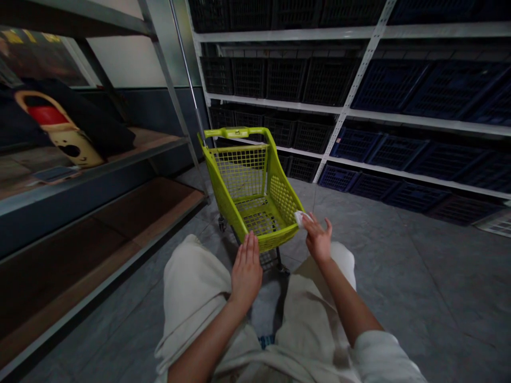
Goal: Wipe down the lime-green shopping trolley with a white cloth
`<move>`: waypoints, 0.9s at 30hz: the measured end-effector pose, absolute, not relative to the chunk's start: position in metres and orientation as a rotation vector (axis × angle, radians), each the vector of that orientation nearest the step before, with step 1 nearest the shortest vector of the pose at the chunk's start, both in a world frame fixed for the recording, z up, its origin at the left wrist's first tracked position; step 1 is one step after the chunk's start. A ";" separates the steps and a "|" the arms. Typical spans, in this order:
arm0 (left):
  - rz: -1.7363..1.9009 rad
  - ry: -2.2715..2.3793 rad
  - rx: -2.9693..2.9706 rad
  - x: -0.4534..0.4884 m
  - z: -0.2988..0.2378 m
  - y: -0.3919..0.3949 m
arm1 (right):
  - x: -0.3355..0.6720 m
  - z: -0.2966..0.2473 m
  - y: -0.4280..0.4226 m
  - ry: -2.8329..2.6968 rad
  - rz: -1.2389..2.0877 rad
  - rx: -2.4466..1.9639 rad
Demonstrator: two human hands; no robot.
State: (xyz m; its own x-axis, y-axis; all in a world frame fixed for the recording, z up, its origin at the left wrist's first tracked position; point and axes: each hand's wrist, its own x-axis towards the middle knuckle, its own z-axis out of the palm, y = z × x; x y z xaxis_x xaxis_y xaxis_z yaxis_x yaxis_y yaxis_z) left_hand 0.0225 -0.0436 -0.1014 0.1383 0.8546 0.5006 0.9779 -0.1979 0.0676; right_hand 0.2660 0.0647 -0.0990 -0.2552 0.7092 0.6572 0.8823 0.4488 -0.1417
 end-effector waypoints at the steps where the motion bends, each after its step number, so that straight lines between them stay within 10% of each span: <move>1: -0.653 -1.789 -2.137 0.023 -0.102 -0.043 | 0.264 -0.100 0.064 -2.005 -0.341 -1.352; 11: -0.647 -1.809 -2.110 0.023 -0.106 -0.040 | 0.134 -0.101 0.004 -2.126 -0.083 -1.100; 27: -0.722 -1.810 -2.130 0.026 -0.106 -0.040 | 0.205 -0.107 0.043 -1.881 -0.273 -1.375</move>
